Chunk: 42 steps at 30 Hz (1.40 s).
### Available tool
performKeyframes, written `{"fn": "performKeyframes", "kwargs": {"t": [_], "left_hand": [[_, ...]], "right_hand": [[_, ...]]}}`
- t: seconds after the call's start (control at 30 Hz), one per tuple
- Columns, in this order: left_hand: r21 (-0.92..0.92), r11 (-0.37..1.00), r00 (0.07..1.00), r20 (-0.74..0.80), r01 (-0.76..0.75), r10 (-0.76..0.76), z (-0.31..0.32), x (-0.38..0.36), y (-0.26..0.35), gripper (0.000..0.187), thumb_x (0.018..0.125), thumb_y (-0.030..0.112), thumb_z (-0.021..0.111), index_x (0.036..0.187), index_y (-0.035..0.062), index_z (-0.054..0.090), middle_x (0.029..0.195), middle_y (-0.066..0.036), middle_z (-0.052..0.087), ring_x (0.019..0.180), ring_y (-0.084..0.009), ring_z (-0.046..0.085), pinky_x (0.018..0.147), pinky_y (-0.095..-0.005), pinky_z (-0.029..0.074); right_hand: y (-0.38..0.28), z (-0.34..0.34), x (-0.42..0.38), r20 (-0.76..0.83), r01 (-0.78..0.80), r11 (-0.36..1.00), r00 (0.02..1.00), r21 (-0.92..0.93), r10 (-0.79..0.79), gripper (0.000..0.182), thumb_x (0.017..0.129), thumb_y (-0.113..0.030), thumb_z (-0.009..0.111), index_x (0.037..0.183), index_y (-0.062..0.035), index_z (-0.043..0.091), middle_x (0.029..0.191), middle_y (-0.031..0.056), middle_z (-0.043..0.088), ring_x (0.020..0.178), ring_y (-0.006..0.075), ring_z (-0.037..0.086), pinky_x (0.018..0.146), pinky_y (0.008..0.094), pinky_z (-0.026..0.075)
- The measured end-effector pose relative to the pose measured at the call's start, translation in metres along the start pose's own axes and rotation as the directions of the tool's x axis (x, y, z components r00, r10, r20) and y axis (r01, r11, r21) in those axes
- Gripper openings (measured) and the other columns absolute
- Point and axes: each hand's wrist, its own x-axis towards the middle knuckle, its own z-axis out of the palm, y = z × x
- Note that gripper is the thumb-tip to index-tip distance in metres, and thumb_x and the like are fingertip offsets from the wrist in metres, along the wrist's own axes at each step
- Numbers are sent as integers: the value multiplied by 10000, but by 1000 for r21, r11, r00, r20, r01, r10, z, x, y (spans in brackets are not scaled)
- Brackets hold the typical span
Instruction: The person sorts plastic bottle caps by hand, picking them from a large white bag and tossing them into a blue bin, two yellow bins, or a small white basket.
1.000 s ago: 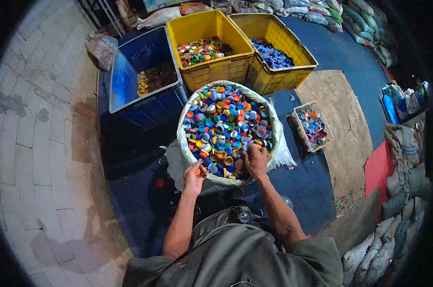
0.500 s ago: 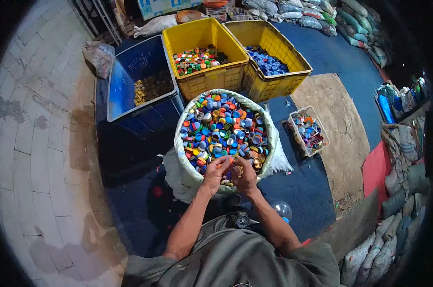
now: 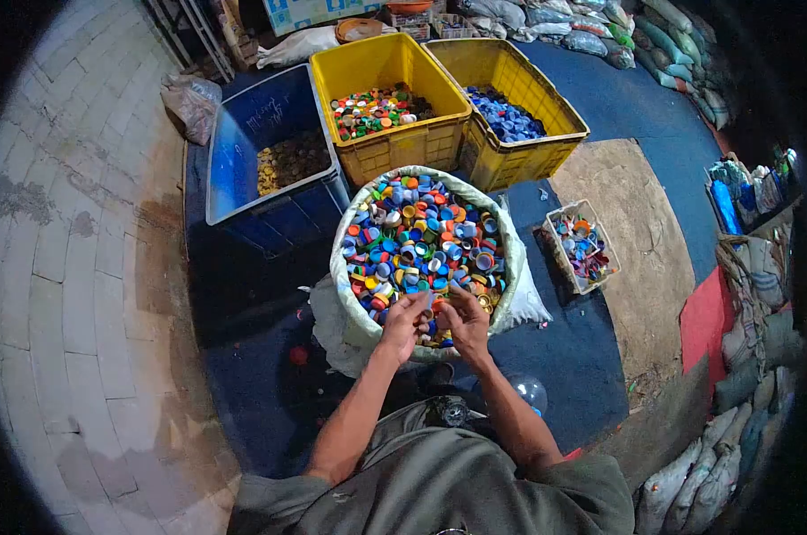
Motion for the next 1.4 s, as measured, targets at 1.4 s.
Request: {"fn": "performKeyframes", "kwargs": {"t": [1.4], "left_hand": [[826, 352, 664, 35, -439, 747, -71, 2, 24, 509, 751, 111, 742, 1195, 8, 517, 1018, -86, 652, 912, -176, 606, 796, -297, 472]], "right_hand": [[3, -60, -27, -112, -458, 853, 861, 253, 496, 120, 810, -129, 657, 880, -83, 571, 682, -20, 521, 573, 96, 490, 582, 282, 427]]}}
